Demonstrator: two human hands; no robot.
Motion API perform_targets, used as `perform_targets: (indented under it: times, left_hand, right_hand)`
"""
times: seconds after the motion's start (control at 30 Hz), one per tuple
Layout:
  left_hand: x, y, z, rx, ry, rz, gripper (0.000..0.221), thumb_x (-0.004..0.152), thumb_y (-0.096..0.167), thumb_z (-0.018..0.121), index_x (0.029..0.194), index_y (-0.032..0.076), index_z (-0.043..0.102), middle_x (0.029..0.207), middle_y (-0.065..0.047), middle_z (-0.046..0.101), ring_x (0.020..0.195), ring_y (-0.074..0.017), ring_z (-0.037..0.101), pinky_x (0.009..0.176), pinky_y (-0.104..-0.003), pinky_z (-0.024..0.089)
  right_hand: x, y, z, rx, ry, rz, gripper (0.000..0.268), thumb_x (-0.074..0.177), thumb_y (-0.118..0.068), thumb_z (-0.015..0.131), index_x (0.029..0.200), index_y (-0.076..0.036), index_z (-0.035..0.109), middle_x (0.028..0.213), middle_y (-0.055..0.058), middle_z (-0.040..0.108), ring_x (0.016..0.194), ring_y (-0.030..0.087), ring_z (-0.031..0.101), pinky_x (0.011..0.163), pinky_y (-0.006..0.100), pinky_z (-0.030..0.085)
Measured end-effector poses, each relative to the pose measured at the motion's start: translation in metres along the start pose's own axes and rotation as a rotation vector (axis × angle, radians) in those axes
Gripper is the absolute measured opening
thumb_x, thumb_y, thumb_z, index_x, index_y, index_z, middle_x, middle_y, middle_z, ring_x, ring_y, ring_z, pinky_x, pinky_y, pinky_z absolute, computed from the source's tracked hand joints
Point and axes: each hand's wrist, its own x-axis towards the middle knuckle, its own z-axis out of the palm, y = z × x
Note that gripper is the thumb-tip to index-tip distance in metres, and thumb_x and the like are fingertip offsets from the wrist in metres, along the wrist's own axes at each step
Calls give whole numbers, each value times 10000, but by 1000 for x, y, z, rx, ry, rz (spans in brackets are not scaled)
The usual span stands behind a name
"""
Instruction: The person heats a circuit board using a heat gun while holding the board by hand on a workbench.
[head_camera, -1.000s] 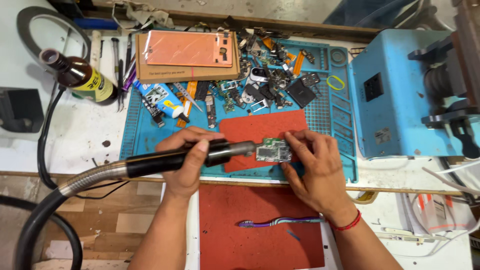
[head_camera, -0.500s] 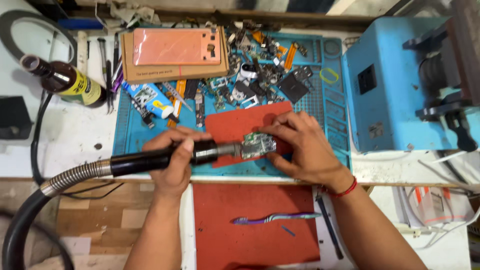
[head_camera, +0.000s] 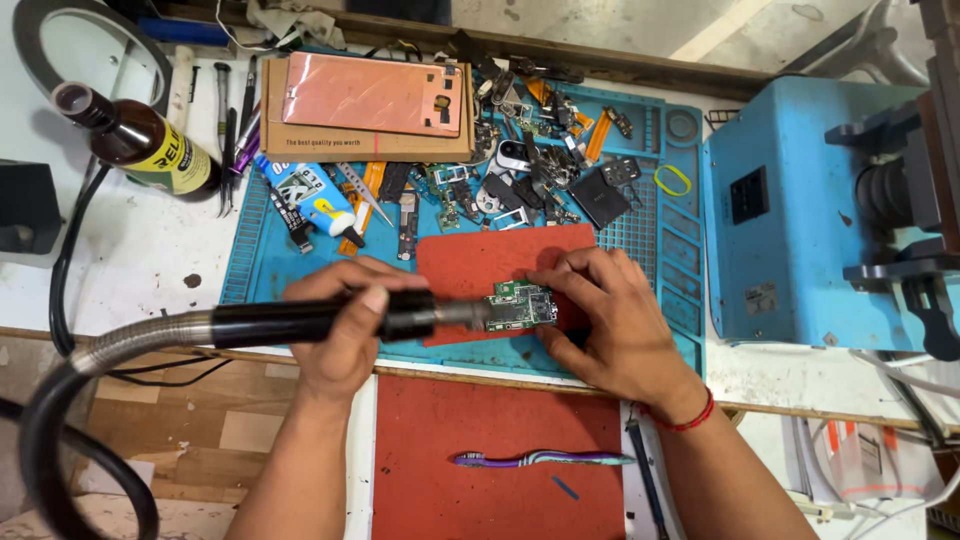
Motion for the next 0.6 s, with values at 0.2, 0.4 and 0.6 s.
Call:
perform_targets:
  times: [0.2,0.4,0.6]
  left_hand:
    - [3,1,7,146,5,68,233,1016,166,631,928,-49,637,961,-222,744,868,-230,725,874,-343,588]
    - [2,3,6,193,20,-2,241,985,185,638,921,-46,660,968,-201,752,838,-203,720,829,-334,593]
    - [1,3,12,244,-12,48,204,975,153,626,938,-45,657,989,-195,755,890,-214,725,874,-346,591]
  right_hand:
    - [6,1,-3,43,-38,57,535,735,-162,779,1260,-123,681,1153,96,606,1026,309,553,930,421,440]
    - [11,2,-1,-5,-65,67,541,706,-166,775,1232,-98,666,1099,108,592,1047,325,557,929,431,452]
    - [6,-3,4,-70,-4,46,529,705,-164,749,1218,-76,656,1111,115,585,984,326,549,885,432,460]
